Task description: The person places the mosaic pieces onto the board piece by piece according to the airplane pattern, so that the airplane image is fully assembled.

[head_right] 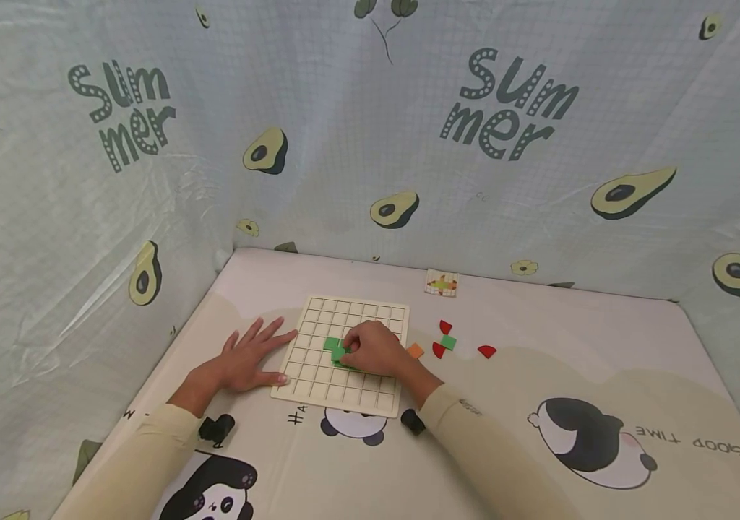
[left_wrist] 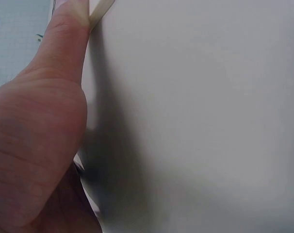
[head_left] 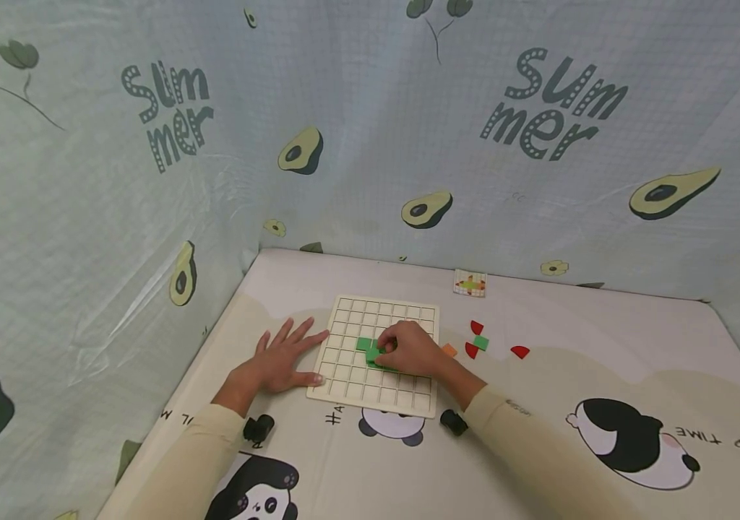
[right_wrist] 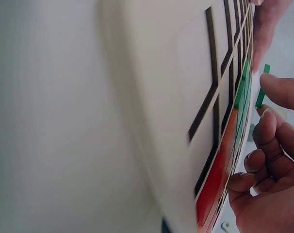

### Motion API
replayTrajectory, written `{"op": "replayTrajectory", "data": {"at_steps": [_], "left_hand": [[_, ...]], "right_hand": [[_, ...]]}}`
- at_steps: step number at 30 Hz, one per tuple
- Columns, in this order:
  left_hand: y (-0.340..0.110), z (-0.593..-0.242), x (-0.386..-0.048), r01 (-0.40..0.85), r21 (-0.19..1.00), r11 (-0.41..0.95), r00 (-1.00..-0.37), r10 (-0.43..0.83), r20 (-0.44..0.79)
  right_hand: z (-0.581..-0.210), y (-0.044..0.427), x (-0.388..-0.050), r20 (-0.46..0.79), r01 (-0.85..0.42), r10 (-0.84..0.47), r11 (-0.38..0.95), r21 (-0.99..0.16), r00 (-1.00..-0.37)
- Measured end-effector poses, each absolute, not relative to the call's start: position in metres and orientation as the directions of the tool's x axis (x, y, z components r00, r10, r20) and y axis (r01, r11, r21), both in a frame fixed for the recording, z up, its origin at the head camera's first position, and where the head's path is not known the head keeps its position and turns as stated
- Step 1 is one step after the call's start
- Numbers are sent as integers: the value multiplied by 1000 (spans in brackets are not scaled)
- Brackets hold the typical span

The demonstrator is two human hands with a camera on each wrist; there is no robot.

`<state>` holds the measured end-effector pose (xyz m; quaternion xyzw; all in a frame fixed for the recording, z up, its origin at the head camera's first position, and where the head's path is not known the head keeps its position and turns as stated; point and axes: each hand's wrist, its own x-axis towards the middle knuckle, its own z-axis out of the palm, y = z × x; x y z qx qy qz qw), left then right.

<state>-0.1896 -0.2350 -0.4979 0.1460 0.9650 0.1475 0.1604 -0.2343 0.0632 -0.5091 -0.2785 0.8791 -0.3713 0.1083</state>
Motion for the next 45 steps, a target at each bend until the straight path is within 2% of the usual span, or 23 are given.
{"op": "replayTrajectory", "data": {"at_steps": [7, 16, 27, 32, 37, 40, 45], "left_hand": [[-235, -497, -190, 227, 337, 914, -902, 328, -280], [-235, -498, -192, 225, 341, 913, -902, 328, -282], [-235, -496, -191, 224, 339, 914, -901, 327, -285], [-235, -496, -191, 225, 343, 912, -899, 330, -288], [-234, -497, -192, 228, 342, 911, -898, 333, -289], [-234, -497, -191, 232, 339, 912, -900, 333, -281], [-233, -496, -190, 230, 336, 913, -903, 330, -277]], "right_hand": [[-501, 49, -227, 18, -423, -571, 585, -692, -821], [-499, 35, -223, 3, -399, -518, 655, -642, -856], [-501, 29, -220, 15, -428, -515, 696, -576, -857], [-500, 30, -218, -5, -396, -501, 692, -604, -865], [-497, 40, -220, 10, -369, -498, 629, -684, -867], [-498, 55, -225, 11, -348, -487, 608, -714, -873], [-500, 94, -237, -38, -263, -413, 646, -717, -910]]}}
